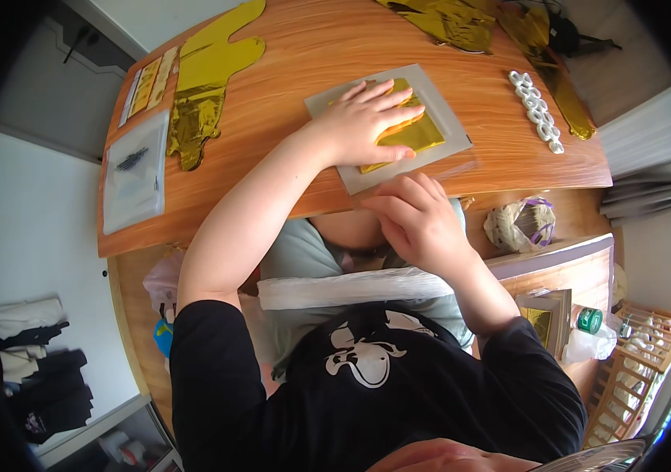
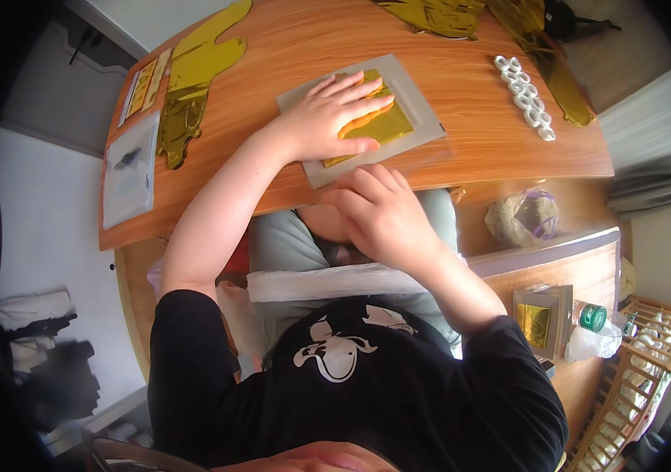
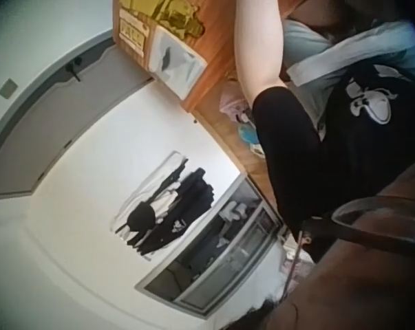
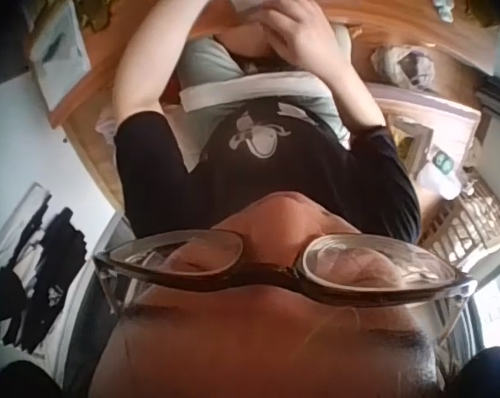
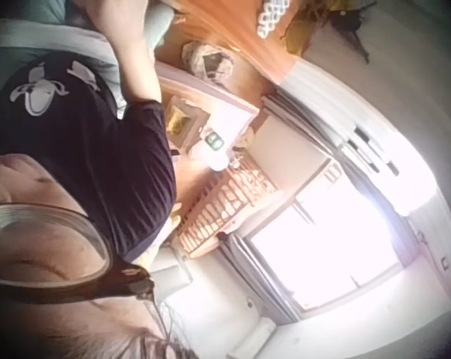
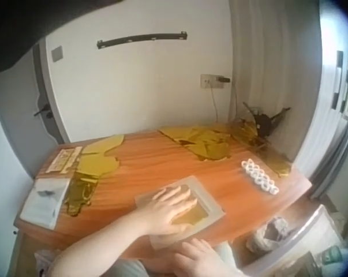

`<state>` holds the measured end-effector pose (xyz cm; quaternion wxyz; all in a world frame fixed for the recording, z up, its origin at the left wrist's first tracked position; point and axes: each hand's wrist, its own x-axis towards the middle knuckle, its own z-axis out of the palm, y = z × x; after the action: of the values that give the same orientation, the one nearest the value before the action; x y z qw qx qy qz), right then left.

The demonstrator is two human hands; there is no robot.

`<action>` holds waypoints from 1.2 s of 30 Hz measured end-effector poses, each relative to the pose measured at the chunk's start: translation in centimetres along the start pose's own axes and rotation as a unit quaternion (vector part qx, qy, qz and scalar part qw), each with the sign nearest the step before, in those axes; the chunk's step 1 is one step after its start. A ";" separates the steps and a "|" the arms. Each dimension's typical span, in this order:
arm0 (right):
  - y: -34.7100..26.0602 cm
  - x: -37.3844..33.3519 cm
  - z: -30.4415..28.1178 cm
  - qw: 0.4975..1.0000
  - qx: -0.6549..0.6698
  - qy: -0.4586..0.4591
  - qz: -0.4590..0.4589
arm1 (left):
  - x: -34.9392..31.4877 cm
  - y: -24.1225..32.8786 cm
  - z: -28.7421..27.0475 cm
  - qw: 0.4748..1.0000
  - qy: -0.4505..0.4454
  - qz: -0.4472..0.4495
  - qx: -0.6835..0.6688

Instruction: Folding gold foil sheets and placing them into plastic packaging sleeves with cardboard backings.

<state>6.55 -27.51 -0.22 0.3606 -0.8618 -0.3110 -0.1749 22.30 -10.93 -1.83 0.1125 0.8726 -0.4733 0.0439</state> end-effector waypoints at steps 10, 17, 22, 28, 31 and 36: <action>-0.6 1.6 1.6 0.997 -0.017 -0.069 0.004 | 0.2 -0.8 0.7 0.999 0.021 -0.005 -0.028; -0.2 1.4 1.8 0.999 -0.017 -0.049 0.012 | 0.2 -0.9 1.0 0.999 0.024 -0.010 -0.032; 0.5 1.1 2.0 0.999 0.003 -0.040 0.013 | 0.3 -0.8 0.7 0.999 0.021 -0.008 -0.034; -0.2 1.2 2.4 0.998 -0.044 -0.031 0.012 | 0.3 -0.5 0.3 1.000 0.015 -0.007 -0.017; 0.0 1.0 2.5 0.995 -0.085 -0.044 0.003 | 0.2 -0.6 0.2 0.999 0.017 -0.005 -0.038; 0.0 0.7 2.2 0.995 -0.095 -0.024 -0.030 | 0.5 -0.4 0.0 0.999 0.017 -0.010 -0.044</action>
<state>7.29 -25.65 -1.34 0.2637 -0.8866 -0.3272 -0.1935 22.92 -11.13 -1.81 0.1592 0.8708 -0.4637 0.0367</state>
